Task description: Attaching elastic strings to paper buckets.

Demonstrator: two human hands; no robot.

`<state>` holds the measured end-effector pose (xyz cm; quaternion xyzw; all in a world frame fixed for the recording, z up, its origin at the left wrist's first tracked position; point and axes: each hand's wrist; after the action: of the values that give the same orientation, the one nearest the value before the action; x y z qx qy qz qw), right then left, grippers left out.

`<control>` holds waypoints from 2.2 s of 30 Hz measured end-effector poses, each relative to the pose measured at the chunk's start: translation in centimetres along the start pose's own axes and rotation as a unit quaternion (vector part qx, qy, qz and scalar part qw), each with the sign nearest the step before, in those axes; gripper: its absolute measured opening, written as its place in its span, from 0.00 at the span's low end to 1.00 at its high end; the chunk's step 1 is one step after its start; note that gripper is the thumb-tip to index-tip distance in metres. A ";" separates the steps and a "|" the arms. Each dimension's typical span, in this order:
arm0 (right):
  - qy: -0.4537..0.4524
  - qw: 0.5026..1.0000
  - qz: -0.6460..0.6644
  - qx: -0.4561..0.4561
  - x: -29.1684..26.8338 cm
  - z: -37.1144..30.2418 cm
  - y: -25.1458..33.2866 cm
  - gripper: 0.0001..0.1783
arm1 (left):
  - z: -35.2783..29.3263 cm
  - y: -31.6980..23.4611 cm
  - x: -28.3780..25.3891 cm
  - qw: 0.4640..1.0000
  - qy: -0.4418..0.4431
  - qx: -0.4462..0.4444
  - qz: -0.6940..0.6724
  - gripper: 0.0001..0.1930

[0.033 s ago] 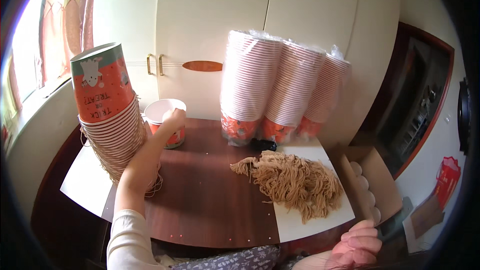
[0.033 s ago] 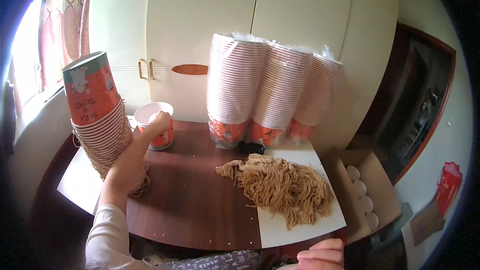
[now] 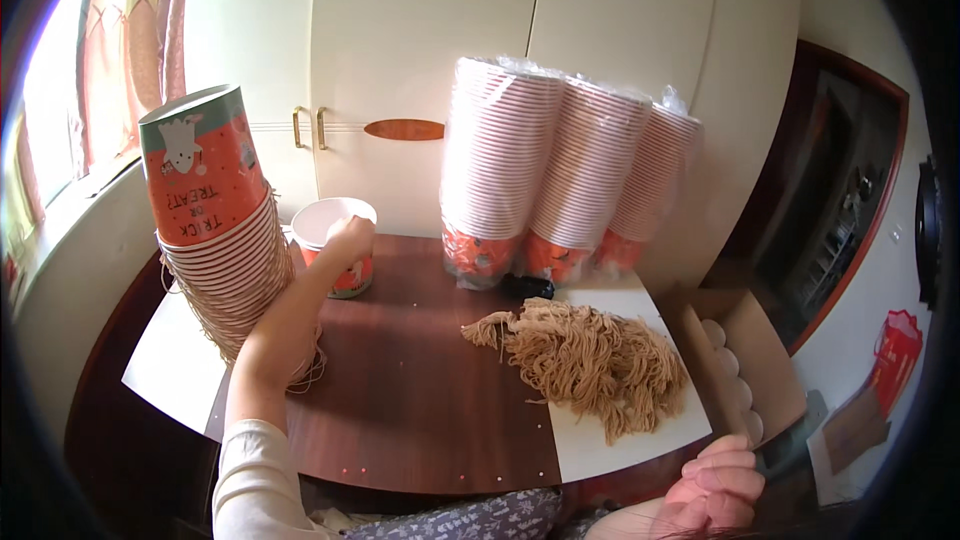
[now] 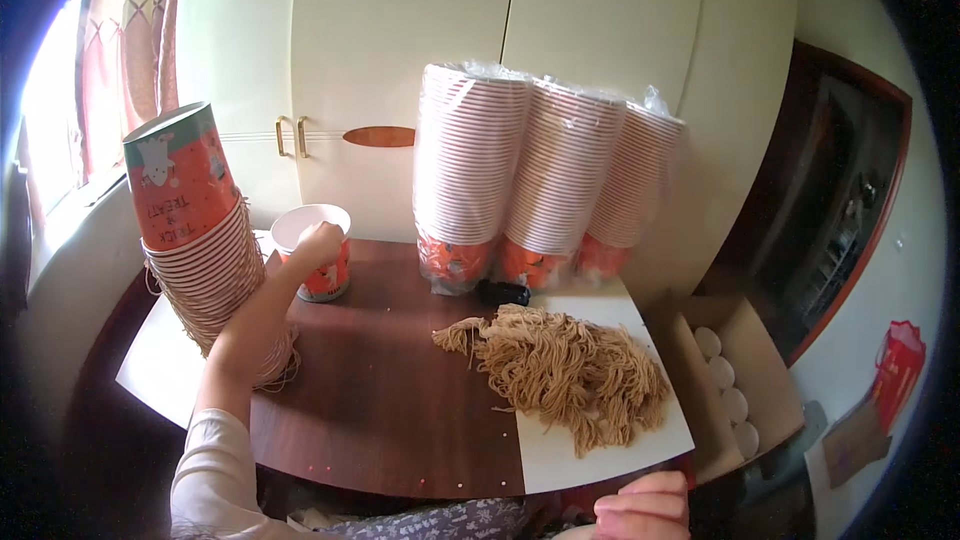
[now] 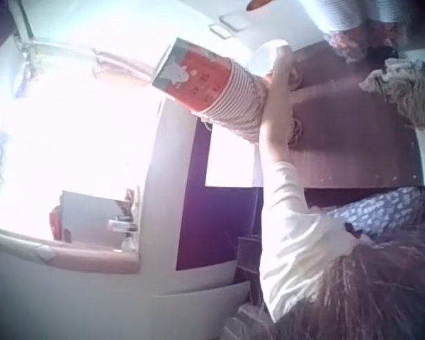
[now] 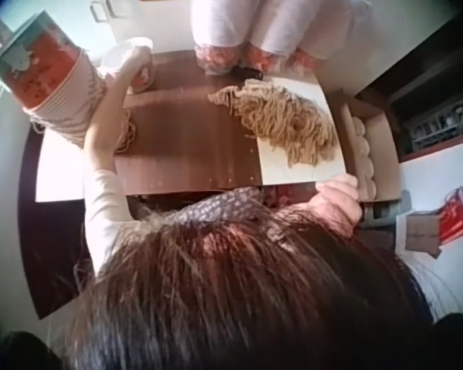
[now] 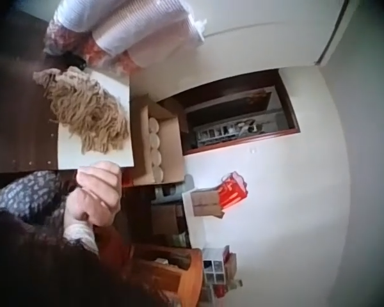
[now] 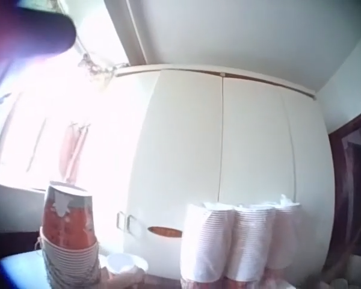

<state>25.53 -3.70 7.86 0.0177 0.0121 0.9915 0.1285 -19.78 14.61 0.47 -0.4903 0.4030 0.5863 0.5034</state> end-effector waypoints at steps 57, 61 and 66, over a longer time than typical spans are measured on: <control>0.497 0.865 -0.042 0.048 11.7 -11.3 -2.6 0.09 | -5.5 -4.7 2.5 0.900 -0.211 0.381 0.008 0.09; 0.487 0.871 -0.044 0.049 12.2 -11.3 -2.9 0.14 | -5.1 -5.5 2.7 0.904 -0.186 0.385 -0.008 0.08; 0.320 0.917 -0.024 0.238 12.5 -11.6 -7.9 0.09 | -6.1 -3.9 1.1 0.884 -0.315 0.323 -0.121 0.07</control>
<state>15.00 6.94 -3.60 -0.2706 0.2890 0.9086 0.1332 -14.95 9.63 -1.73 -0.1347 0.3274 0.4819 0.8015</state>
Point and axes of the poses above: each hand's wrist, its own z-axis towards the middle knuckle, its own x-axis out of the palm, y = z × x, and after that the axes turned 8 degrees about x, right-handed
